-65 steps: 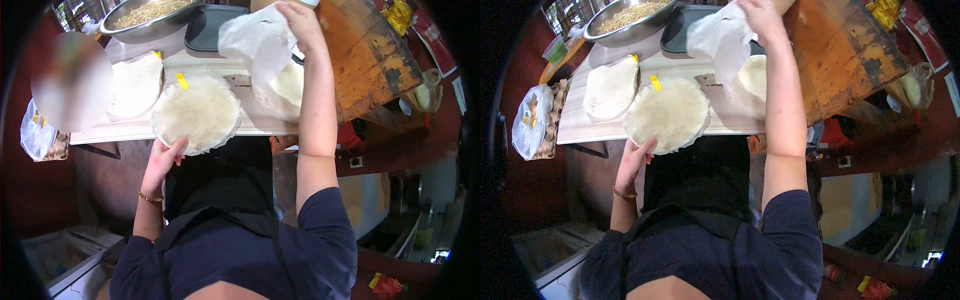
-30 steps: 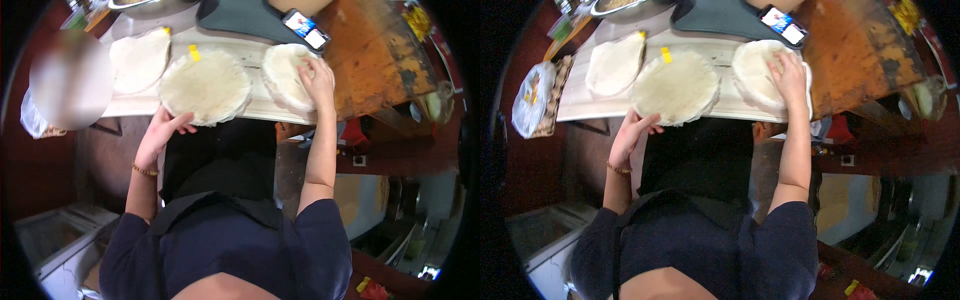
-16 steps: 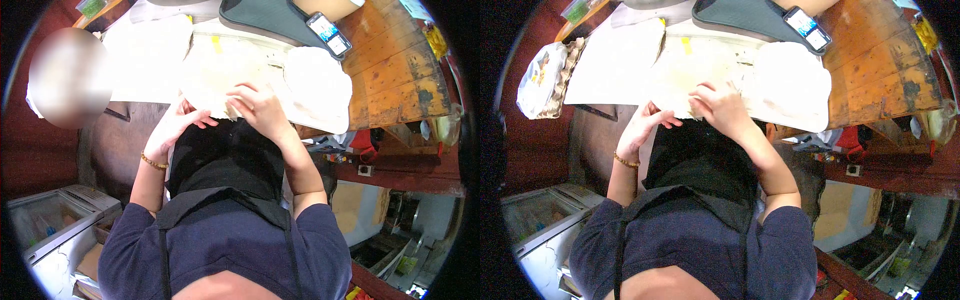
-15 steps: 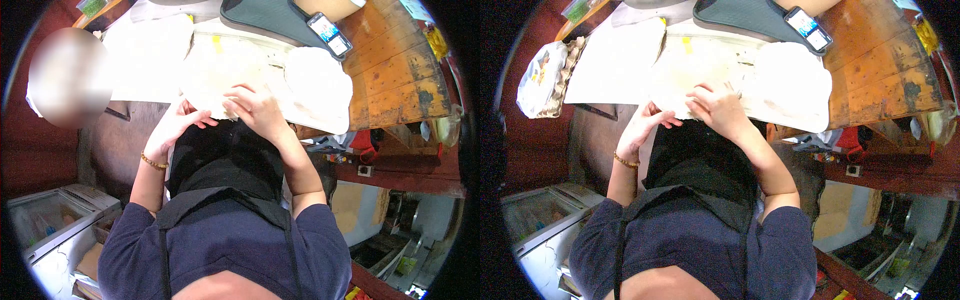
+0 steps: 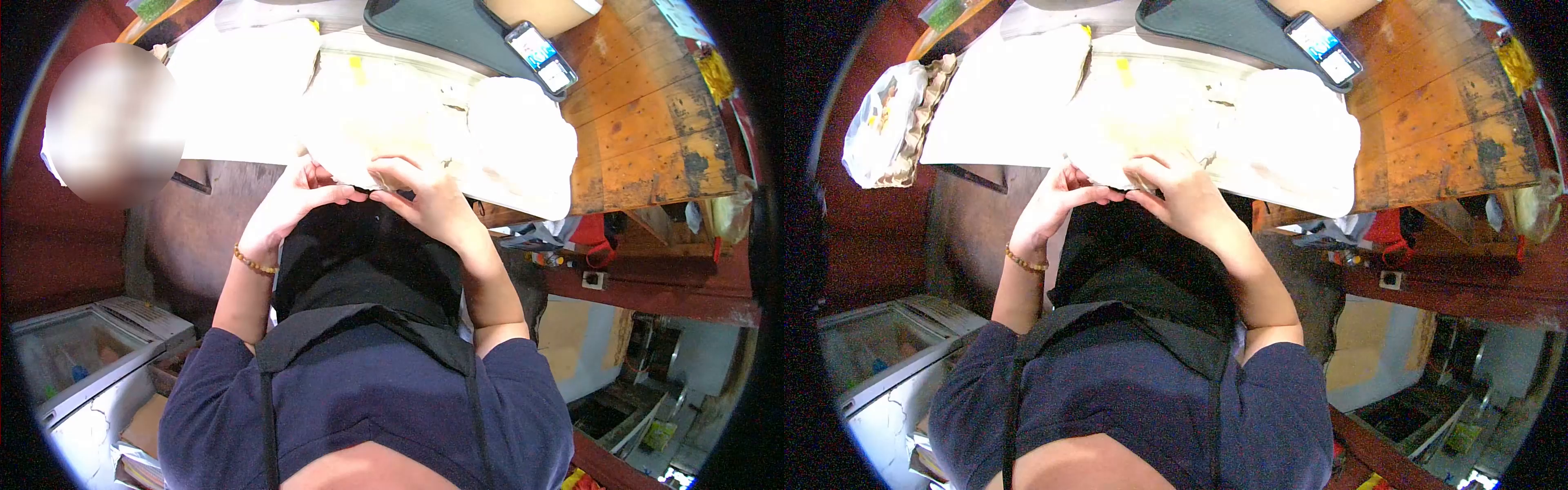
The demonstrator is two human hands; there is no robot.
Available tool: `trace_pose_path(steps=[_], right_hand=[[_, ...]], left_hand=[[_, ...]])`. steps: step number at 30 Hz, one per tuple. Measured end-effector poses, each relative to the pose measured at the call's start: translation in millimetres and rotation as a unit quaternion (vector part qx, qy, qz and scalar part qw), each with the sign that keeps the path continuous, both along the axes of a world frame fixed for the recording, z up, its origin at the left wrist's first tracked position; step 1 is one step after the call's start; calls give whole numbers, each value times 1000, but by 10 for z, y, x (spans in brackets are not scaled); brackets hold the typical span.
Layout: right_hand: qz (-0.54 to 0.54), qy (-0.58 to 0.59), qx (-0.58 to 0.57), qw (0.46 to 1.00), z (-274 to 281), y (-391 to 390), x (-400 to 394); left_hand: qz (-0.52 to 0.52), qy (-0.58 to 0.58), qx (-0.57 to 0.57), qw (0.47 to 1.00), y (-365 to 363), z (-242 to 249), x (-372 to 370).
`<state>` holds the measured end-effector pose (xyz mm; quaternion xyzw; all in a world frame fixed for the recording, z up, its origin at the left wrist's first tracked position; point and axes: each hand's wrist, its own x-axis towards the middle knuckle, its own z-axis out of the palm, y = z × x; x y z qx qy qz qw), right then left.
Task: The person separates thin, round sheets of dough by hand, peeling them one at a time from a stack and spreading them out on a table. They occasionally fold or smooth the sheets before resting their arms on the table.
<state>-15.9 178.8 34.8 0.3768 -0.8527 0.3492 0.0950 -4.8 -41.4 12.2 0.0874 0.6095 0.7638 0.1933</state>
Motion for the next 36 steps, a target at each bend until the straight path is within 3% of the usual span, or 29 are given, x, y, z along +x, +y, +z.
trace_pose_path(steps=[5, 10, 14, 16, 20, 22, 24, 26, 28, 30, 33, 34, 35, 36], right_hand=[[-2, -37, -33, 999, -36, 3, 11], [0, 45, -26, 999, -66, -2, -12], [7, 43, -38, 998, -62, -76, 4], [-25, 142, -16, 989, -130, -165, -12], [-30, 154, -9, 988, -360, -208, -43], [-3, 107, -3, 994, -243, -182, 44], [21, 60, 2, 998, -88, -97, 65], [-33, 70, 8, 997, 29, 76, 26], [-122, -1, -4, 992, 117, 213, -91], [-179, 115, 52, 976, 46, 386, -294], [-165, 134, 97, 972, -9, 541, -430], [-165, 137, 97, 972, -33, 532, -461], [-202, 123, 51, 970, -56, 509, -487], [-240, 108, 6, 965, -74, 493, -515]], left_hand=[[10, 10, 4, 1000, 43, 59, 35], [21, 5, -11, 1000, 67, 37, 31], [41, 14, -26, 999, 76, 41, 33], [162, -22, 24, 986, 109, 67, 49], [165, -101, 80, 978, -11, -26, -44], [197, -44, -29, 979, 5, -57, -35], [163, -7, -54, 985, -28, -89, -54], [126, 31, -79, 988, -80, -73, -78], [62, 22, -121, 990, -101, 3, -109], [78, 70, -119, 987, -71, 20, -203], [123, 132, -213, 960, -70, 118, -454], [104, 128, -328, 930, -79, 231, -571], [83, 121, -438, 887, -81, 299, -661], [83, 124, -437, 887, -81, 293, -722]])
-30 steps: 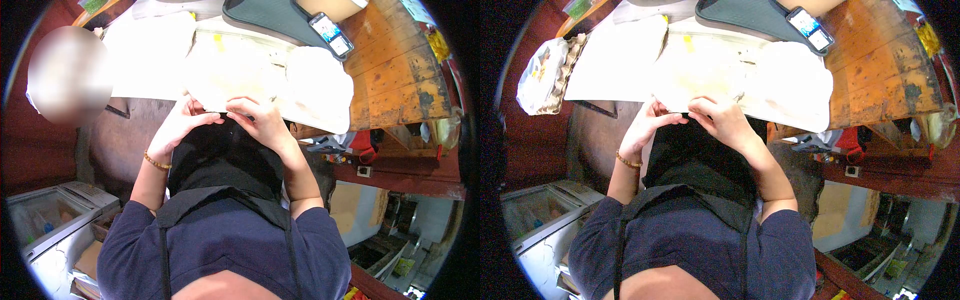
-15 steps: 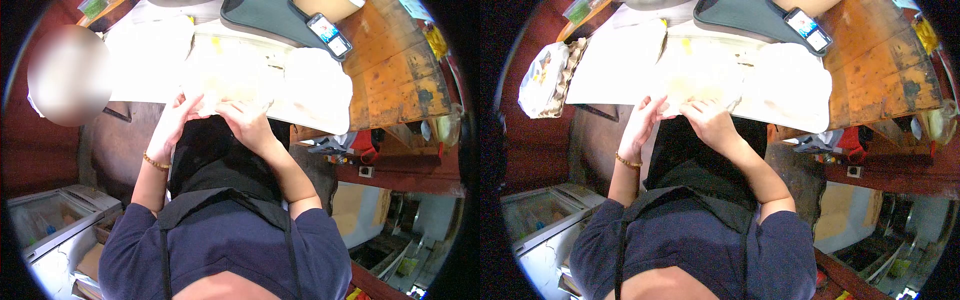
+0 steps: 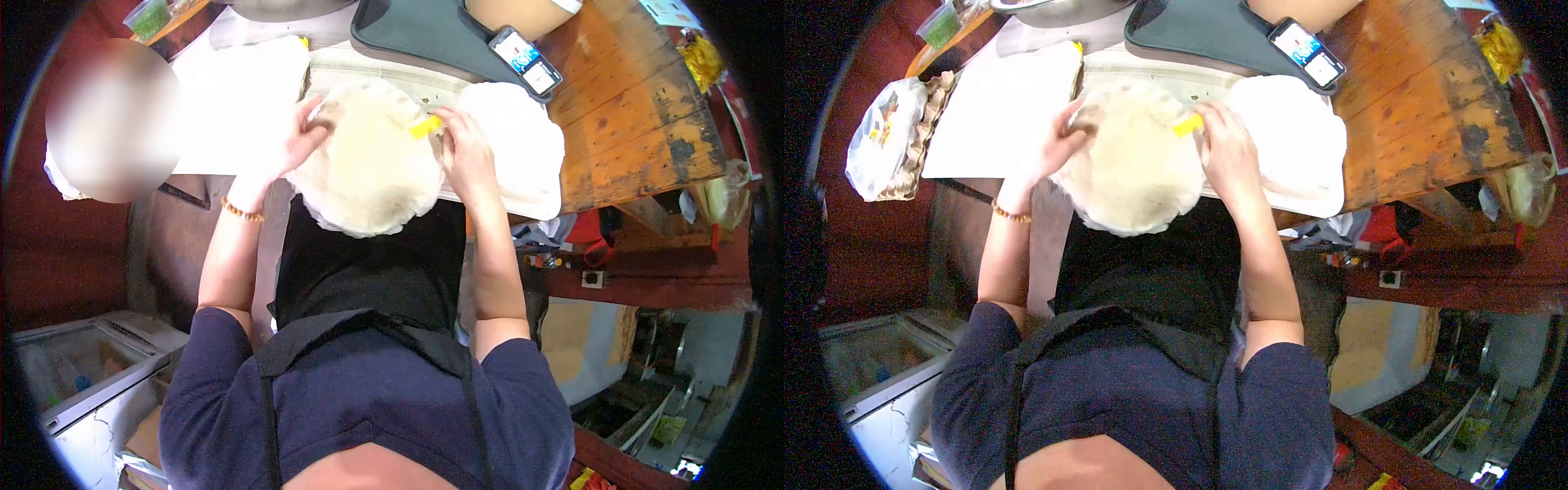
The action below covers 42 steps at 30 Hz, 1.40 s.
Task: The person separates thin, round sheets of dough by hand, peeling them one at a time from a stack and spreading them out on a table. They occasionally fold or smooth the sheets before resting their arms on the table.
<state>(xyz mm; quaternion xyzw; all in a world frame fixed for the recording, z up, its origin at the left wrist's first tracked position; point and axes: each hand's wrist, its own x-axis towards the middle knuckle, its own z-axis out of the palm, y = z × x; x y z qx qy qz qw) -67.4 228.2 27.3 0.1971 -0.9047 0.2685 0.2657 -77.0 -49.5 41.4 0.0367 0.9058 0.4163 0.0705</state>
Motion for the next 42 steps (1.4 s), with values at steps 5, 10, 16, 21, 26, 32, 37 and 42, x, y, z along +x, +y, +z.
trace_pose_path(steps=[5, 10, 16, 21, 26, 32, 37, 42], right_hand=[[-43, -113, -52, 991, 4, -18, -229], [-59, -134, 0, 989, -25, -125, -387], [-58, -91, 83, 991, -143, -119, -593], [-45, -87, 52, 994, -9, -129, -440], [-23, -65, 23, 997, -40, -94, -295], [-17, -45, 5, 999, 0, -126, -126], [-18, -25, 0, 1000, -44, -128, -55], [-41, -14, -110, 993, 35, -123, -2]], left_hand=[[-23, 171, -119, 978, -36, -24, -279], [-40, 242, -150, 958, 53, 45, -295], [-230, 381, -121, 887, 568, -48, -324], [-239, 279, -149, 918, 747, -170, -260], [-216, 256, -123, 934, 743, -166, -212], [-216, 254, -119, 935, 745, -219, -242], [-218, 257, -122, 934, 739, -228, -254], [-214, 264, -106, 934, 739, -231, -254]])
